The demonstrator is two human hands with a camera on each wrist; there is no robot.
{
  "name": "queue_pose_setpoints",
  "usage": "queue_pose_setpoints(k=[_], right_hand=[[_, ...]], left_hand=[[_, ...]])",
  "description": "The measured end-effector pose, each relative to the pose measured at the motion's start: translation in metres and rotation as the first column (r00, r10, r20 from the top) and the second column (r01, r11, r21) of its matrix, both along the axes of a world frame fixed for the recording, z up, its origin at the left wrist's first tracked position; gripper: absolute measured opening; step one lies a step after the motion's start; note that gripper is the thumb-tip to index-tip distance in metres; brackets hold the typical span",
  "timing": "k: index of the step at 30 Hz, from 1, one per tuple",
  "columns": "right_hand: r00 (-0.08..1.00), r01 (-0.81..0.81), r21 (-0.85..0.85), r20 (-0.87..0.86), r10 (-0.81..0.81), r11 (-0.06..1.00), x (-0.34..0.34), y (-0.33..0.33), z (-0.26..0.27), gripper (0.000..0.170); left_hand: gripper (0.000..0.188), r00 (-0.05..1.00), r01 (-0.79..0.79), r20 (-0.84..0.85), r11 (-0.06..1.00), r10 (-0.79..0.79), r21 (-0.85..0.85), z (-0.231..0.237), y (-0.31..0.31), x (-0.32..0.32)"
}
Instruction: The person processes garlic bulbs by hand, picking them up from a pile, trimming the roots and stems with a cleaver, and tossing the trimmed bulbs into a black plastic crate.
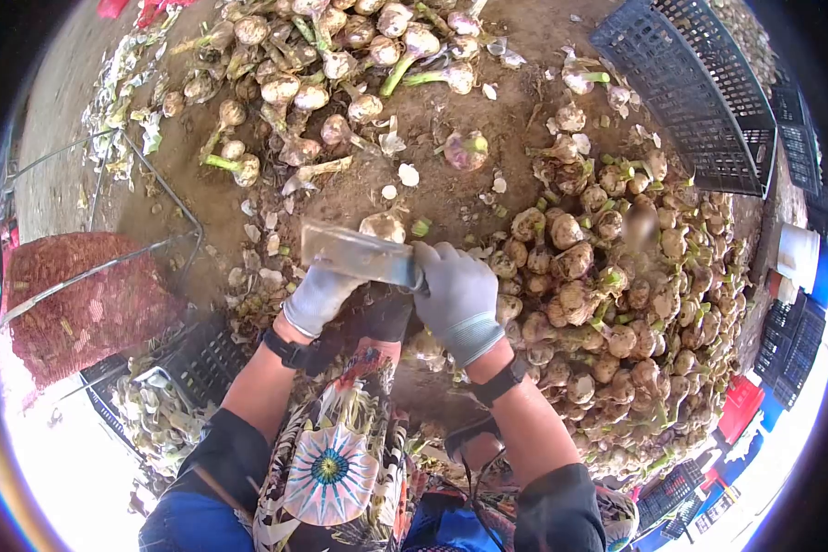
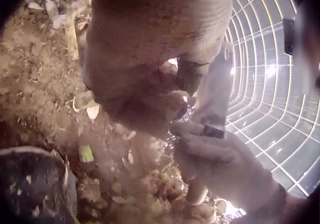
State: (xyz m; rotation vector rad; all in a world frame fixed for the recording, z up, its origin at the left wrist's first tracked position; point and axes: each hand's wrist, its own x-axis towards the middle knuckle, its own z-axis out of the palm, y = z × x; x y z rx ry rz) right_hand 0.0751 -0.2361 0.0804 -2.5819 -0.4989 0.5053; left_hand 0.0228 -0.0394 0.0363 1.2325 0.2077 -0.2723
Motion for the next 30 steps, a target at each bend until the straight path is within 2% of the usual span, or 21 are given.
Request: queue_pose_setpoints(k=[1, 3, 7, 10, 11, 12, 13, 14, 16, 18, 19, 20, 22, 23, 24, 25, 26, 27, 28, 29, 30], right_hand=[[0.999, -0.040, -0.016, 0.008, 0.040, 0.999, -0.003, 0.001, 0.004, 0.036], [0.996, -0.086, -0.040, 0.031, 0.087, 0.995, -0.006, -0.001, 0.008, 0.037], [0.994, -0.106, -0.043, 0.009, 0.106, 0.994, -0.007, -0.003, 0.024, 0.037], [0.993, -0.114, -0.024, -0.029, 0.113, 0.993, -0.009, -0.002, 0.024, 0.037], [0.994, -0.104, -0.027, -0.035, 0.103, 0.994, -0.011, -0.003, 0.018, 0.036], [0.995, -0.095, -0.031, -0.033, 0.094, 0.995, -0.010, -0.003, 0.015, 0.034], [0.995, -0.098, -0.030, -0.029, 0.097, 0.995, -0.010, -0.003, 0.014, 0.034], [0.998, -0.069, -0.014, 0.009, 0.070, 0.997, -0.014, -0.001, 0.015, 0.030], [0.998, -0.041, 0.002, 0.042, 0.041, 0.999, -0.017, -0.002, 0.013, 0.026], [0.963, 0.206, -0.094, -0.156, -0.219, 0.974, -0.009, -0.013, -0.003, 0.020], [0.956, 0.260, -0.167, -0.092, -0.277, 0.951, -0.004, -0.028, -0.021, 0.023], [0.939, 0.300, -0.176, -0.118, -0.322, 0.938, -0.002, -0.035, -0.023, 0.026], [0.919, 0.377, 0.027, -0.132, -0.371, 0.926, -0.011, -0.041, -0.022, 0.026], [0.893, 0.414, 0.117, -0.247, -0.377, 0.903, -0.011, -0.042, -0.023, 0.026], [0.856, 0.454, 0.201, -0.369, -0.362, 0.868, -0.015, -0.041, -0.027, 0.026], [0.832, 0.467, 0.276, -0.458, -0.312, 0.840, -0.016, -0.038, -0.030, 0.029], [0.834, 0.464, 0.282, -0.459, -0.307, 0.840, -0.013, -0.032, -0.024, 0.029], [0.843, 0.423, 0.283, -0.471, -0.260, 0.861, -0.009, -0.024, -0.013, 0.030], [0.849, 0.384, 0.283, -0.482, -0.216, 0.879, -0.006, -0.018, -0.004, 0.031], [0.920, 0.277, 0.314, -0.359, -0.156, 0.908, -0.005, -0.014, -0.002, 0.033], [0.918, 0.281, 0.313, -0.363, -0.159, 0.907, -0.002, -0.014, -0.004, 0.033]], left_hand=[[0.052, 0.998, 0.024, -0.064, 0.995, -0.017, 0.097, 0.004, 0.000, -0.007], [0.066, 0.997, 0.023, -0.076, 0.997, -0.018, 0.069, 0.008, 0.001, -0.013], [0.070, 0.991, 0.083, -0.107, 0.996, -0.080, 0.022, 0.002, 0.003, -0.011], [0.068, 0.993, 0.030, -0.113, 1.000, -0.029, 0.008, 0.001, 0.000, -0.013], [0.067, 0.983, -0.040, -0.184, 0.977, 0.001, -0.209, 0.001, 0.001, -0.017], [0.067, 0.968, -0.119, -0.251, 0.904, 0.013, -0.411, -0.001, 0.002, -0.017], [0.067, 0.969, -0.120, -0.248, 0.904, 0.016, -0.410, -0.006, 0.004, -0.018], [0.067, 0.980, -0.051, -0.198, 0.967, 0.001, -0.251, -0.006, 0.005, -0.019], [0.068, 0.987, 0.013, -0.157, 0.996, -0.026, -0.083, 0.000, 0.007, -0.021], [0.070, 0.962, 0.206, -0.181, 0.979, -0.205, -0.013, 0.054, 0.005, 0.006], [0.067, 0.958, 0.257, -0.134, 0.966, -0.254, 0.003, 0.064, 0.001, 0.005], [0.058, 0.952, 0.239, -0.182, 0.969, -0.248, -0.066, 0.079, 0.000, 0.009], [0.053, 0.950, 0.131, -0.269, 0.985, -0.158, -0.116, 0.069, -0.002, 0.009], [0.039, 0.965, 0.161, -0.219, 0.986, -0.147, 0.047, 0.062, -0.006, 0.009], [0.039, 0.964, 0.165, -0.216, 0.985, -0.152, 0.045, 0.054, -0.007, 0.010], [0.031, 0.973, 0.217, 0.003, 0.928, -0.229, 0.304, 0.047, -0.006, 0.009], [0.024, 0.916, 0.191, 0.198, 0.812, -0.350, 0.551, 0.043, -0.005, 0.010], [0.018, 0.887, 0.231, 0.144, 0.692, -0.439, 0.684, 0.051, -0.006, 0.013], [0.018, 0.886, 0.232, 0.144, 0.690, -0.441, 0.685, 0.050, -0.004, 0.015], [0.022, 0.792, 0.207, 0.172, 0.524, -0.586, 0.826, 0.049, -0.001, 0.016], [0.026, 0.678, 0.143, 0.160, 0.342, -0.718, 0.929, 0.048, 0.000, 0.015]])
